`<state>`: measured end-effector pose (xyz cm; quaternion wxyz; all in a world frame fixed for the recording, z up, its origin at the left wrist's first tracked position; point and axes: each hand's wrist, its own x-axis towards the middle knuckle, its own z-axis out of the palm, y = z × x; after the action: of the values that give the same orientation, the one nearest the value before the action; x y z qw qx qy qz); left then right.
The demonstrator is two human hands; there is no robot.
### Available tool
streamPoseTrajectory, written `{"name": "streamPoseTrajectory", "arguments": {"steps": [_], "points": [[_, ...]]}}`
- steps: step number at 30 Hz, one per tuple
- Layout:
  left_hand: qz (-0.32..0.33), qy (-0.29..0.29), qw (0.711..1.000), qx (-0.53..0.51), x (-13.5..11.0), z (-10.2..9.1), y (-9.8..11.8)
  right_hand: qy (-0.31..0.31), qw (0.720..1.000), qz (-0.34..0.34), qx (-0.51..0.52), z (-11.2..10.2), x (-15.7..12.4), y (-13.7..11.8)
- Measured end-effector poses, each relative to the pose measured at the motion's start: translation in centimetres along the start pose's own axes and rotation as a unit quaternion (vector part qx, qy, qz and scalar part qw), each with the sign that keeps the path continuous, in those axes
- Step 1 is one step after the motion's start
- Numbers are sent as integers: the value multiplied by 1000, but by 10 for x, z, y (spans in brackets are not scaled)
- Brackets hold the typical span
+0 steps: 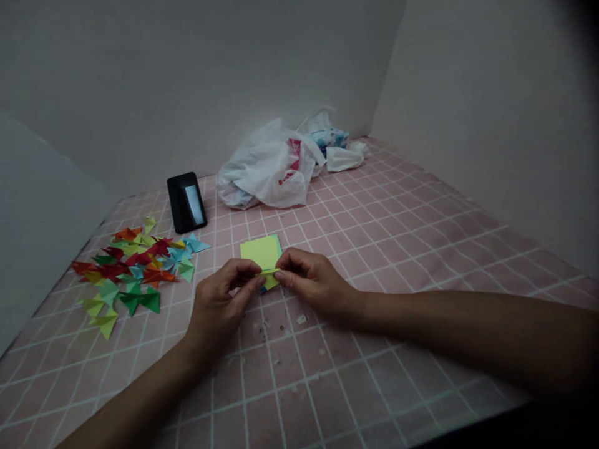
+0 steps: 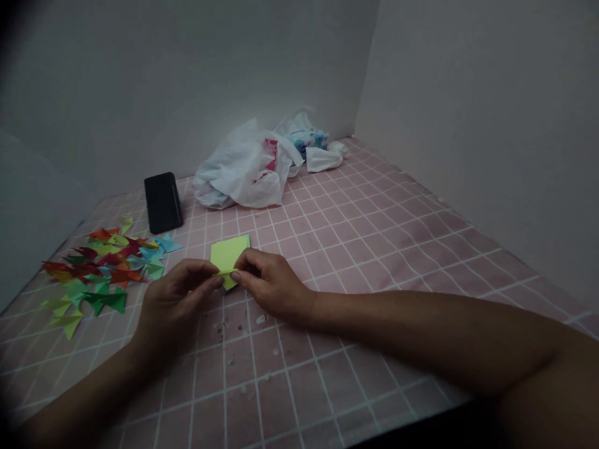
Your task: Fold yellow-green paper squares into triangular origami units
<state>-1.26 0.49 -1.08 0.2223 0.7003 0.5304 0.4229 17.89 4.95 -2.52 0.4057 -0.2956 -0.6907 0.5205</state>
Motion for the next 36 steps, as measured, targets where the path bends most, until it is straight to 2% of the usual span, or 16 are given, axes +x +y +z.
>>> {"name": "streamPoseTrajectory", "arguments": {"steps": [4, 9, 20, 36], "points": [[29, -13, 999, 28, 1, -1, 1, 1, 1000, 0, -14, 0, 0, 0], [26, -20, 998, 60, 2, -3, 2, -2, 1000, -3, -17, 0, -1, -1], [47, -39, 997, 46, 2, -3, -1, -6, 1000, -5, -30, -2, 0, -1], [60, -58, 990, 117, 5, -5, 1, -8, 999, 4, -38, -1, 0, -2]]}}
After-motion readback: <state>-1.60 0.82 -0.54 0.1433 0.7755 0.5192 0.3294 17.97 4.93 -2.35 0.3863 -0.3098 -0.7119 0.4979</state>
